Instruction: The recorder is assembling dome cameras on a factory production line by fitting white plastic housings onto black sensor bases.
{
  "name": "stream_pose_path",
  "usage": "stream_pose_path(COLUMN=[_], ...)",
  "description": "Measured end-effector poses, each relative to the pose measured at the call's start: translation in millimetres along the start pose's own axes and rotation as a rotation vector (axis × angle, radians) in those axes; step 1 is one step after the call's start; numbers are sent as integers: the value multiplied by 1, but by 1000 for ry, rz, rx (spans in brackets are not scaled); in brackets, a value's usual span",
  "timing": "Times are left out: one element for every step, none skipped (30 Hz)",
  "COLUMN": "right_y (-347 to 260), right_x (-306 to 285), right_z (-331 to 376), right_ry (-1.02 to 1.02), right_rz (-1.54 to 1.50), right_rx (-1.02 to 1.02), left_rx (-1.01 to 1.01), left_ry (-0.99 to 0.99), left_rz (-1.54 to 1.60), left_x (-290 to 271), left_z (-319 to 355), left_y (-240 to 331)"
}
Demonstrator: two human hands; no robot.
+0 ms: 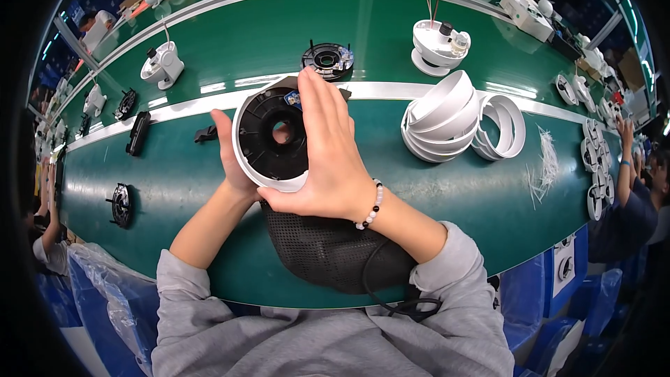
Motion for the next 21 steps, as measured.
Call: stream_pose_path(right_y=[-3,-6,-6,-6,-5,-5,-6,-6,-7,-7,-7,-7,-7,-8,-6,-6,-7,-8,-5,2,5], right_x=[3,6,10,13,17,21,25,30,34,37,40,42,45,46,47,48,50,50,53,54,56], right_z=[-8,-15,-17,-18,-19,-20,-21,-22,-23,-24,-24,-26,-27,-28,-28,-29,-30,-31,-33,-35,-38], right_ry=[-5,-8,-12,-16,-15,-13,-14,-44,-73,-73,-75,-77,-75,-69,-62,-56,-33,-8,-7,24,54], right_rz=[-8,-6,6,10,14,14,15,39,58,55,51,51,52,53,59,69,92,117,97,107,112], right_rx=[4,16,25,24,27,29,27,29,29,24,11,-3,-9,-13,-13,-16,-26,-37,-40,-53,-66], left_rx=[-49,-50,-74,-97,-95,-131,-167,-164,-186,-208,-216,-211,-216,-222,-222,-193,-165,-125,-128,-99,-67], left_ry=[-97,-88,-60,-33,-35,-52,-70,-71,-67,-63,-88,-91,-114,-138,-104,-90,-78,-30,-49,-35,-19], left_rz=[86,86,76,65,69,71,72,73,43,14,110,108,40,-29,72,113,154,158,157,106,53], left_x=[5,3,-1,-6,-7,-8,-9,-12,-16,-20,-25,-29,-31,-31,-28,-28,-27,-29,-28,-33,-35], left_z=[0,0,0,1,1,2,3,4,6,8,11,13,14,16,15,14,14,12,7,0,-8], left_y=[5,14,14,14,18,18,19,22,22,22,24,26,28,29,31,33,35,38,38,39,45])
Point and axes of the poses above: each hand's wrist, its own z-axis away from the middle knuckle, its own x-axis out of the palm, y = z × x, the point moved 9 cm from there along -z, towards the middle knuckle, and after that the axes turned 3 degrees about z, right-handed, at the moved point
